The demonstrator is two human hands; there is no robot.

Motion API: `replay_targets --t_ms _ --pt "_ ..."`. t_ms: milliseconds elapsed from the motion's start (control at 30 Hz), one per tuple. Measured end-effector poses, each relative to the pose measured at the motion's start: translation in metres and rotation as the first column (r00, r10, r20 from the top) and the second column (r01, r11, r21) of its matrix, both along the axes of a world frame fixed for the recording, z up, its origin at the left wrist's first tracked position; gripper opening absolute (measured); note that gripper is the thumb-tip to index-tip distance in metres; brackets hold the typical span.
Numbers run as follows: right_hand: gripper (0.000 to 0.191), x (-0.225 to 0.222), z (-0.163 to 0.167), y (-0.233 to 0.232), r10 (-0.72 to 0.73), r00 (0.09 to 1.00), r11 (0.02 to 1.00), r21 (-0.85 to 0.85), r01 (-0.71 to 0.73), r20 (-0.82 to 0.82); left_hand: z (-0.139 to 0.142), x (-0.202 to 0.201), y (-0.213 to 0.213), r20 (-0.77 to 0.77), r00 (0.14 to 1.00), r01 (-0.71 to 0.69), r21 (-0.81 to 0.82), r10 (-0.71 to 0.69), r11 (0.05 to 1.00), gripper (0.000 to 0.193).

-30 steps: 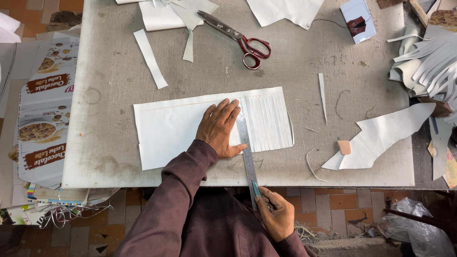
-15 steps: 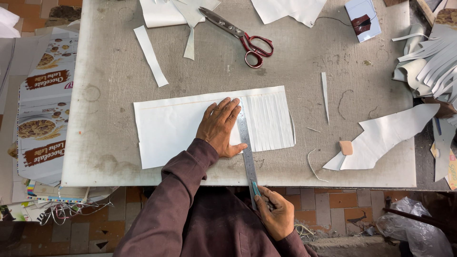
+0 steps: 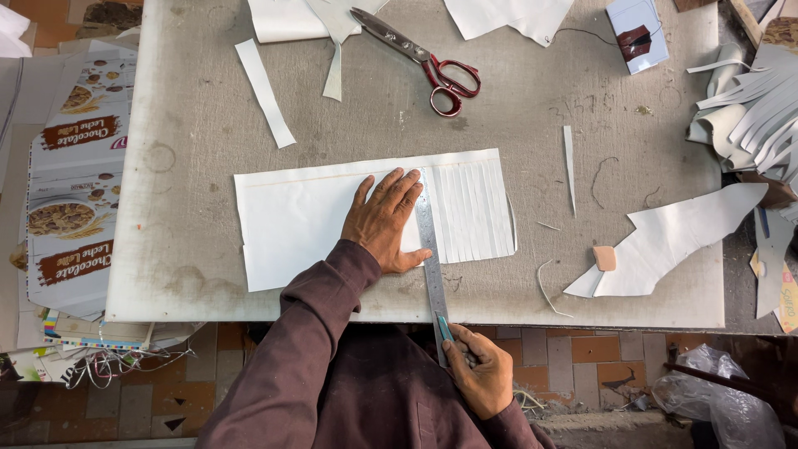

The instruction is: The person uses a metal ruler and a scoring tool to make parallel score lines on a stack of white paper sheets. They repeatedly reposition the ruler and press the scoring tool along its edge to create evenly spaced indentations. A second person briefly interacts by handing over a small metal object.

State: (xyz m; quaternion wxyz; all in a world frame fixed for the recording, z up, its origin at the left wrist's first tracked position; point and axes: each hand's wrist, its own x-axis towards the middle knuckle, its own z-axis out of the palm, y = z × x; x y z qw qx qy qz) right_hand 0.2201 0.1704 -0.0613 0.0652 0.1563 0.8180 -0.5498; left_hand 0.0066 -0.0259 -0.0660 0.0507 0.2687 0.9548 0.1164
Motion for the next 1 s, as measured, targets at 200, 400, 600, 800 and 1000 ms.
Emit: replay_targets --t_ms 200,400,600,800,1000 --pt "0.033 0.000 -0.003 -0.001 0.002 1.000 1.000 -0.008 -0.002 -0.015 -0.001 -0.001 -0.001 -0.005 1.000 0.007 0.008 -0.007 1.000 0.122" --pt "0.034 -0.001 -0.005 0.006 0.046 0.996 0.994 0.104 -0.038 -0.080 0.000 -0.001 -0.002 0.005 1.000 0.006 0.000 -0.006 1.000 0.120" --pt "0.031 -0.049 0.007 0.028 0.190 0.954 0.907 0.414 -0.081 -0.230 0.001 -0.002 -0.002 -0.004 1.000 0.008 0.025 -0.008 1.000 0.120" --pt "0.033 -0.149 0.014 0.011 0.254 0.895 0.884 0.463 -0.062 -0.366 0.007 -0.001 0.000 0.018 1.000 -0.012 0.007 0.012 1.000 0.118" --pt "0.033 -0.207 0.009 -0.015 0.263 0.869 0.884 0.464 -0.044 -0.419 0.014 0.000 0.000 0.017 1.000 -0.023 0.037 0.023 0.999 0.116"
